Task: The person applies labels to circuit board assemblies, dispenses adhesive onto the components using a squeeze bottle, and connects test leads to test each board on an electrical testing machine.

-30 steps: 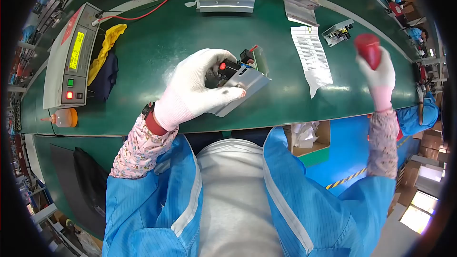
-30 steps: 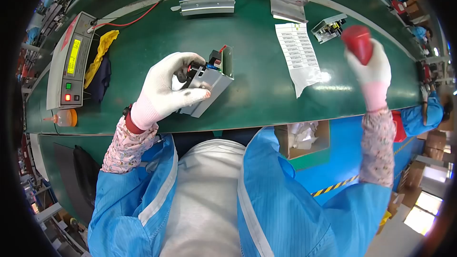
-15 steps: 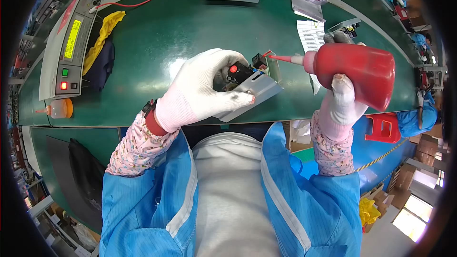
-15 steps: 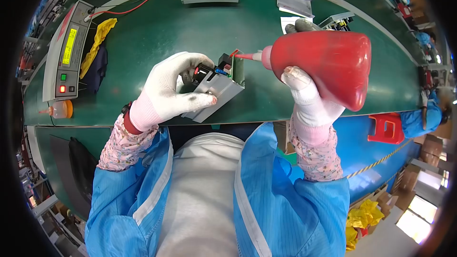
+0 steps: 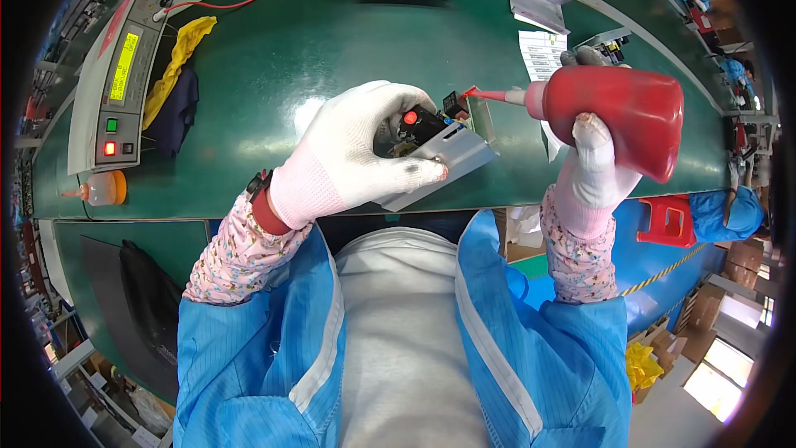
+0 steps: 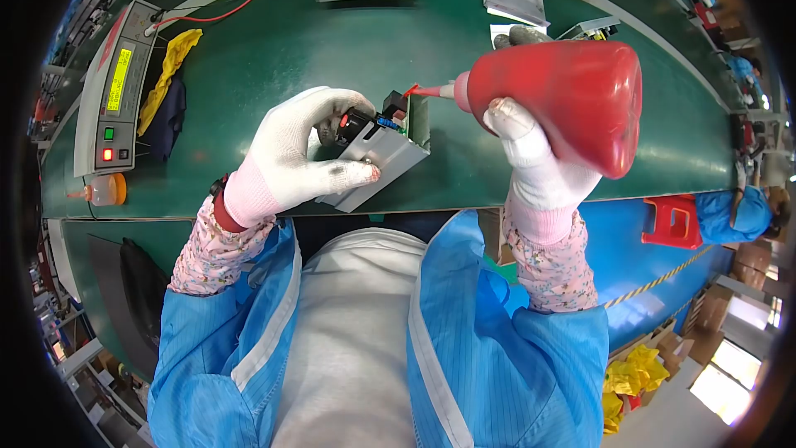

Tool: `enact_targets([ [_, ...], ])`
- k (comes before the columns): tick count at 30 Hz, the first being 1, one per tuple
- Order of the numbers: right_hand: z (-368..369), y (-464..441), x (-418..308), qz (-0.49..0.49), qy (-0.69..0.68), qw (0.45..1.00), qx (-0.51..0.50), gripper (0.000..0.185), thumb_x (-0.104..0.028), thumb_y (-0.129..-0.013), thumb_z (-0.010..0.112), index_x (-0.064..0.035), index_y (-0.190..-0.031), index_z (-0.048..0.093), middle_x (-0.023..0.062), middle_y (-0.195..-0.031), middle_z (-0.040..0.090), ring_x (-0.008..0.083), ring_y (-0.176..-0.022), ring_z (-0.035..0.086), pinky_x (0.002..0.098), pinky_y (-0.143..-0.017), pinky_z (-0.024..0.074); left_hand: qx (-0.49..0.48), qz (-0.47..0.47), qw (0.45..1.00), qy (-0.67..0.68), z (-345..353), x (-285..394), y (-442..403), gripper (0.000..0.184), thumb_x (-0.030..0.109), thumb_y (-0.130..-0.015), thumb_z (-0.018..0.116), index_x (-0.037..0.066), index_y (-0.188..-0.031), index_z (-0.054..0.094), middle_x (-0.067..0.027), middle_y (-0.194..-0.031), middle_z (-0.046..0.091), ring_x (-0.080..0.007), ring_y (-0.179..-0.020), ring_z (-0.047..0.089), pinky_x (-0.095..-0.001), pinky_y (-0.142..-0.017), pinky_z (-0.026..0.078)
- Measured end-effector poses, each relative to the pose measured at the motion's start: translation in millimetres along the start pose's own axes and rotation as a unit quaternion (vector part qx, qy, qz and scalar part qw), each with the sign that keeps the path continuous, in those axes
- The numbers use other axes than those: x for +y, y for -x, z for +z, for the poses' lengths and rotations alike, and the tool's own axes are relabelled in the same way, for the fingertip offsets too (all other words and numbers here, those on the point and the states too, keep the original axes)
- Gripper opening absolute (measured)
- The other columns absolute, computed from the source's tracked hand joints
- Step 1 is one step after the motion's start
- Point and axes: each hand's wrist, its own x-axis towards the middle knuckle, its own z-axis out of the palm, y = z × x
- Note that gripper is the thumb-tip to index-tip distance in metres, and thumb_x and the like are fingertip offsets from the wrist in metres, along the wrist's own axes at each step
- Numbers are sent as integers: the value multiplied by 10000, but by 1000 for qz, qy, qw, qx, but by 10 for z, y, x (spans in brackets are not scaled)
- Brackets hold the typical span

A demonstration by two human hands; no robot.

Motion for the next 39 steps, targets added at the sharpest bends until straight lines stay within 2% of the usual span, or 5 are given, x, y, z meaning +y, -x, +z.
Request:
enact_targets([
  [8, -445, -419, 243, 72, -105, 984, 129, 491, -62, -850, 761, 22, -1273, 526, 190, -1062, 647, 287, -843, 672, 402, -797, 609, 13, 34, 999, -13, -86, -20, 4, 486, 297, -744, 826, 26, -1117, 673, -104, -983, 678, -222, -801, 618, -330, -731, 506],
  [13, -1901, -518, 495, 382, -550, 710, 218, 511, -82, -846, 764, 76, -1265, 518, 169, -1123, 641, 226, -896, 670, 293, -757, 598, 120, 78, 976, -165, -609, -131, -331, 515, 277, -752, 803, 21, -1174, 659, -123, -1045, 683, -272, -890, 626, -359, -817, 508],
  [18, -1994, -266, 403, 356, -706, 547, 277, 384, -19, -830, 689, 6, -1205, 613, 125, -1149, 682, 210, -957, 699, 276, -718, 617, 223, 42, 835, -502, -1421, -751, -1266, 453, 287, -794, 756, 79, -1182, 650, -137, -1031, 668, -340, -947, 632, -433, -844, 513],
  [30, -2558, -59, 600, 231, -603, 694, 317, 451, -18, -930, 546, 36, -1377, 533, 128, -1271, 661, 196, -1058, 672, 292, -948, 560, 200, -124, 727, -645, -1662, -1709, -2510, 404, 294, -783, 729, 143, -1150, 657, -105, -1088, 675, -347, -997, 639, -462, -847, 520],
  [39, -1678, -76, 560, 210, -105, 889, 394, 369, -284, -1065, 491, -2, -1299, 535, 161, -1263, 612, 237, -1134, 590, 342, -939, 508, 575, 152, 671, -444, -1507, -710, -290, 482, 131, -760, 735, 86, -1233, 651, -110, -1229, 630, -304, -1128, 570, -398, -1016, 430],
])
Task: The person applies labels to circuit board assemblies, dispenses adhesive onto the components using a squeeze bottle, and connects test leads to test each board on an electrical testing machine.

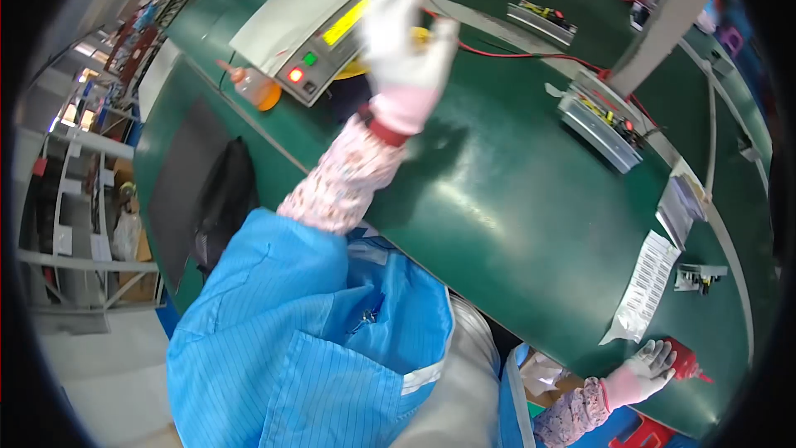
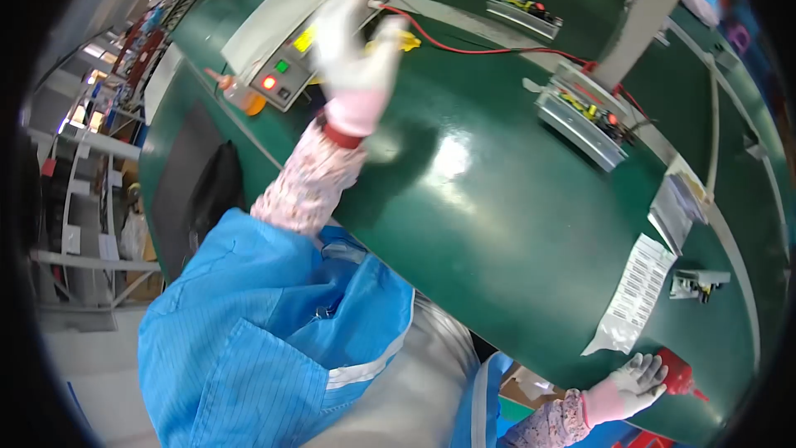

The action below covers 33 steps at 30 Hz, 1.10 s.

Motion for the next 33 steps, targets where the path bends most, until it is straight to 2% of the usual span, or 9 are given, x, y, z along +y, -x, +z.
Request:
enact_targets([
  [2, 130, 106, 79, -4, 43, 999, -16, 397, -327, -1072, 471, -8, -1300, 534, 167, -1251, 604, 254, -1125, 588, 353, -944, 505, 120, -43, 989, -77, -575, -214, 88, 463, 76, -770, 711, 73, -1227, 645, -132, -1258, 592, -307, -1144, 545, -408, -1046, 400],
  [4, 236, 167, 133, -13, 85, 996, -34, 428, -369, -1078, 452, -13, -1301, 533, 173, -1240, 596, 271, -1115, 586, 365, -948, 502, 135, -78, 966, -207, -954, -388, 235, 460, 50, -775, 715, 61, -1228, 633, -150, -1284, 571, -312, -1180, 536, -414, -1067, 400],
  [5, 268, 184, 160, -10, 84, 996, -40, 428, -369, -1078, 452, -13, -1301, 533, 173, -1240, 596, 271, -1115, 586, 365, -948, 502, 138, -77, 964, -212, -1059, -501, 296, 460, 50, -775, 715, 61, -1228, 633, -150, -1284, 571, -312, -1180, 536, -414, -1067, 400],
  [9, 302, 199, 219, -9, 112, 992, -52, 463, -389, -1083, 405, -21, -1336, 531, 162, -1291, 585, 297, -1166, 585, 429, -1009, 497, 50, -158, 975, -151, -1213, -906, 459, 469, 33, -763, 726, 57, -1221, 625, -153, -1284, 571, -322, -1211, 536, -408, -1074, 409],
  [20, 226, 220, 289, -32, 123, 989, -70, 493, -393, -1083, 401, 1, -1361, 503, 207, -1292, 565, 325, -1155, 585, 437, -1022, 489, 23, -143, 981, -130, -1307, -939, 535, 464, 64, -752, 744, 56, -1201, 628, -166, -1305, 560, -334, -1232, 527, -403, -1067, 423],
  [24, 195, 199, 299, -34, 132, 986, -95, 492, -391, -1083, 399, 7, -1352, 503, 217, -1289, 561, 333, -1151, 587, 441, -1023, 488, 7, -148, 958, -244, -1139, -784, 409, 493, 111, -740, 769, 64, -1210, 629, -168, -1317, 553, -341, -1254, 501, -422, -1079, 412],
  [33, 186, 189, 301, -19, 125, 987, -97, 488, -391, -1082, 405, 6, -1348, 502, 218, -1296, 555, 336, -1150, 587, 423, -1015, 487, -5, -189, 951, -244, -1102, -929, 392, 514, 142, -737, 778, 82, -1228, 636, -168, -1331, 544, -353, -1279, 476, -440, -1115, 374],
])
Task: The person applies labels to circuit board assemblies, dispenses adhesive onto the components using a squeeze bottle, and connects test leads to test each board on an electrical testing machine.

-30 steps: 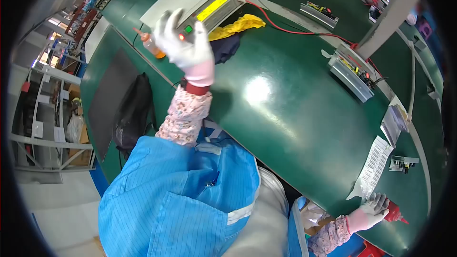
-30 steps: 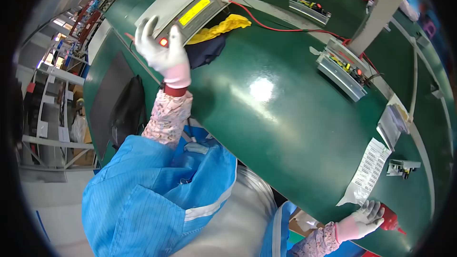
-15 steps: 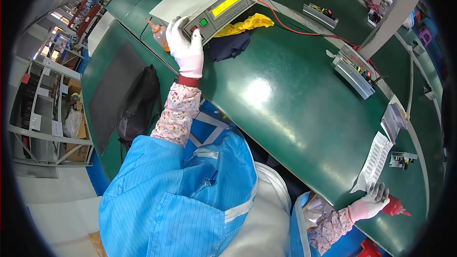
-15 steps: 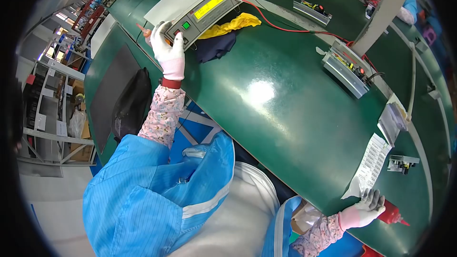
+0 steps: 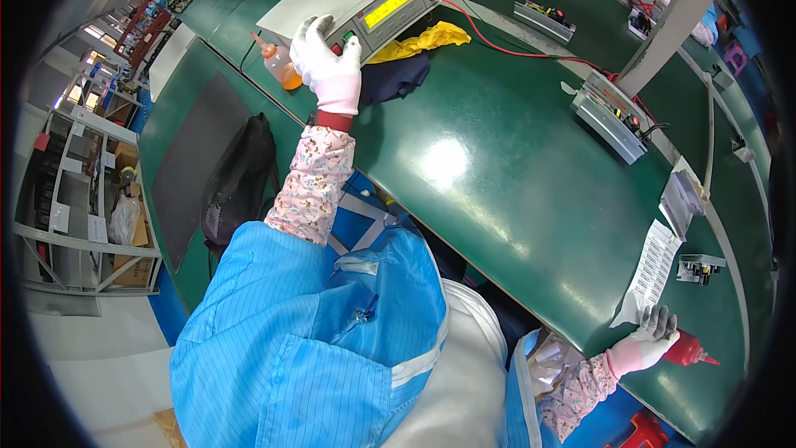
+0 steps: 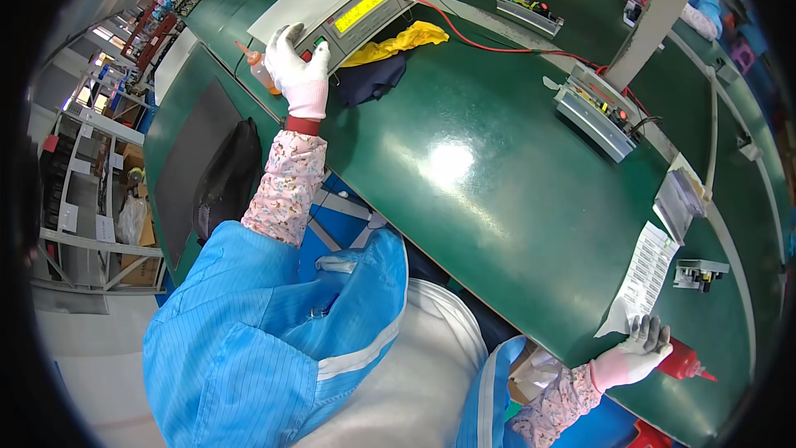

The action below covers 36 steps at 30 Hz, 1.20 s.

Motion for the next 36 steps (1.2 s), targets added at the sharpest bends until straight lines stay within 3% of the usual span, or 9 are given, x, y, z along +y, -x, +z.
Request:
enact_targets([
  [10, -7, 12, 140, -48, 95, 993, -43, 421, -322, -1049, 464, -3, -1318, 520, 224, -1246, 575, 330, -1079, 609, 414, -952, 506, 41, 92, 984, 146, -274, 750, 379, 419, 104, -779, 741, 71, -1189, 662, -153, -1311, 569, -329, -1248, 510, -427, -1099, 393],
  [15, 552, 152, -271, 19, 96, 995, 35, 379, -189, -1006, 516, 43, -1300, 569, 281, -1210, 629, 329, -1006, 664, 374, -878, 553, -206, 79, 895, 388, -276, 1722, 984, 357, 98, -804, 710, 83, -1160, 679, -143, -1308, 583, -321, -1217, 534, -426, -1079, 409],
  [17, 633, 134, -351, -151, 225, 962, -22, 325, -144, -984, 588, 63, -1231, 630, 219, -1160, 683, 264, -1007, 680, 332, -883, 553, -323, 106, 841, 421, -279, 2064, 1203, 328, 108, -809, 704, 94, -1135, 686, -140, -1296, 592, -320, -1210, 541, -415, -1062, 423],
  [21, 744, -583, -347, -473, 524, 705, -61, 309, -73, -904, 627, -77, -1206, 693, 113, -1294, 668, 297, -1182, 626, 342, -978, 502, -394, 164, 754, 500, -148, 2542, 1588, 279, 117, -808, 689, 103, -1087, 693, -116, -1247, 622, -311, -1189, 560, -396, -1036, 440],
  [22, 746, -762, -351, -474, 528, 703, -55, 309, -73, -904, 627, -77, -1206, 693, 113, -1294, 668, 297, -1182, 626, 342, -978, 502, -395, 165, 749, 505, -108, 2587, 1669, 279, 117, -808, 689, 103, -1087, 693, -116, -1247, 622, -311, -1189, 560, -396, -1036, 440],
  [26, 732, -1382, -403, -478, 791, 370, -95, 315, -90, -842, 652, -106, -1152, 702, 76, -1320, 654, 341, -1259, 565, 375, -1044, 457, -418, 183, 739, 495, 47, 2592, 1880, 274, 118, -801, 687, 104, -1074, 693, -96, -1216, 642, -294, -1165, 574, -389, -1015, 453],
  [29, 714, -1561, -571, -461, 789, 375, -156, 312, -124, -820, 668, -101, -1129, 696, 47, -1251, 681, 362, -1181, 576, 406, -1042, 438, -426, 146, 744, 494, 54, 2542, 1865, 280, 114, -799, 686, 98, -1079, 693, -92, -1200, 649, -293, -1150, 581, -389, -1011, 457],
  [32, 801, -1419, -789, -451, 762, 453, -106, 320, -126, -814, 676, -82, -1130, 690, 102, -1152, 693, 357, -1011, 602, 425, -924, 477, -435, 112, 743, 497, 73, 2518, 1806, 287, 110, -797, 685, 93, -1083, 694, -88, -1185, 657, -292, -1135, 588, -389, -1007, 461],
  [36, 1406, -156, -956, -479, 607, 585, -245, 306, -123, -808, 674, -52, -1106, 680, 151, -985, 679, 355, -870, 591, 437, -809, 481, -354, 75, 768, 528, 88, 2523, 1644, 283, 20, -851, 670, 39, -1133, 676, -106, -1193, 653, -243, -1083, 617, -341, -957, 484],
])
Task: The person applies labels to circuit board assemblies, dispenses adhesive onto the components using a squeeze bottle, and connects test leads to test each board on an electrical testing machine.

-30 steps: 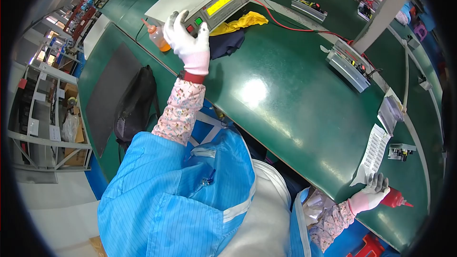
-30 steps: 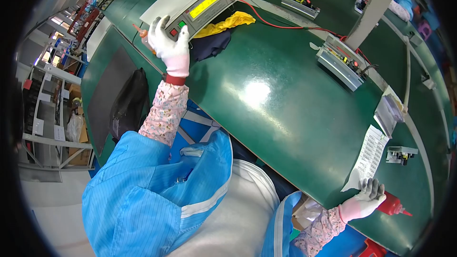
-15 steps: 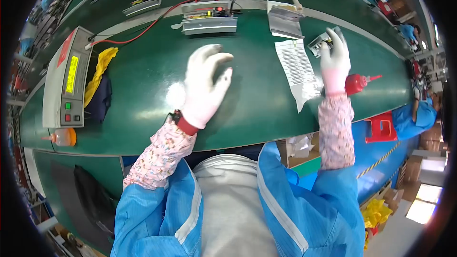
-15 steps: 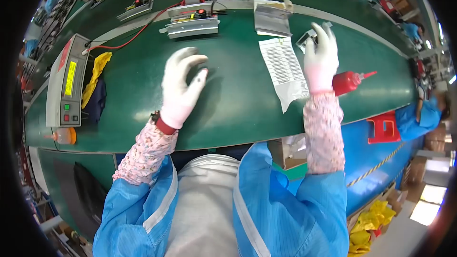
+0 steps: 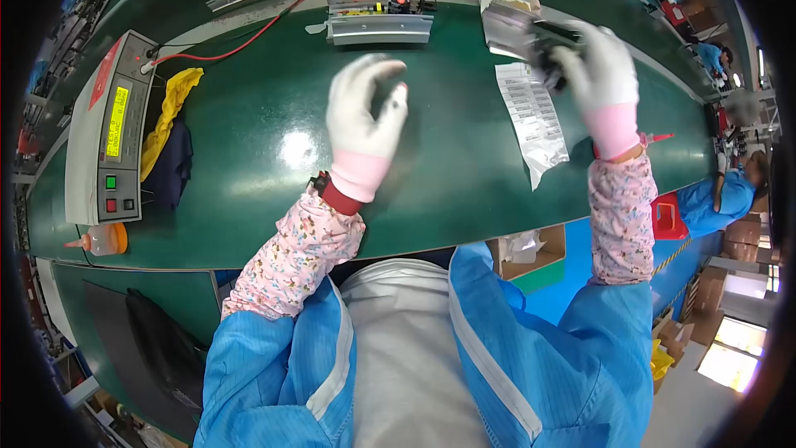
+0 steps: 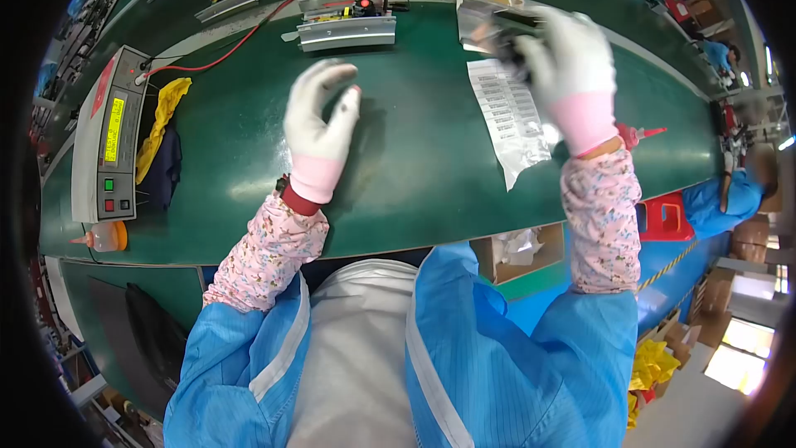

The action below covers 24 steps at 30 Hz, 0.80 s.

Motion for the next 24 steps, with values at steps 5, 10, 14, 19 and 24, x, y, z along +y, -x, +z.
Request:
enact_targets([
  [5, 352, 132, -954, -195, 15, 963, -187, 355, -163, -818, 686, -39, -1148, 638, 131, -817, 660, 335, -778, 610, 444, -951, 478, 87, -101, 983, 124, -87, -43, -64, 283, 29, -829, 671, 41, -1112, 689, -88, -1160, 663, -224, -1036, 628, -332, -950, 491],
  [10, 671, 255, -1184, -209, -5, 965, -160, 276, -280, -820, 705, -81, -982, 602, 97, -799, 717, 348, -852, 663, 427, -949, 456, 114, -116, 972, 166, -131, -138, -80, 295, 4, -839, 668, 20, -1134, 676, -92, -1154, 660, -192, -1009, 632, -304, -925, 498],
  [14, 359, 505, -821, -76, -114, 987, -81, 374, -288, -807, 767, -52, -1077, 659, 114, -889, 716, 321, -867, 661, 407, -920, 488, 132, -84, 976, 150, -149, -98, -91, 322, -13, -831, 663, 18, -1151, 668, -100, -1147, 657, -205, -992, 632, -303, -918, 502],
  [19, 211, 1261, -266, 144, -17, 985, -97, 268, -183, -801, 793, -31, -1010, 726, 102, -963, 711, 282, -896, 650, 362, -854, 517, 149, 74, 983, 72, -122, 165, -48, 344, -33, -820, 654, 23, -1159, 666, -107, -1134, 653, -224, -968, 630, -311, -904, 507],
  [24, 365, 1644, -150, 171, -6, 983, -65, 189, -132, -802, 782, -36, -957, 735, 81, -972, 711, 275, -952, 645, 356, -895, 503, -136, 127, 962, 202, 52, 764, 340, 251, 81, -830, 685, 36, -1077, 702, -104, -1060, 671, -215, -872, 640, -297, -751, 524],
])
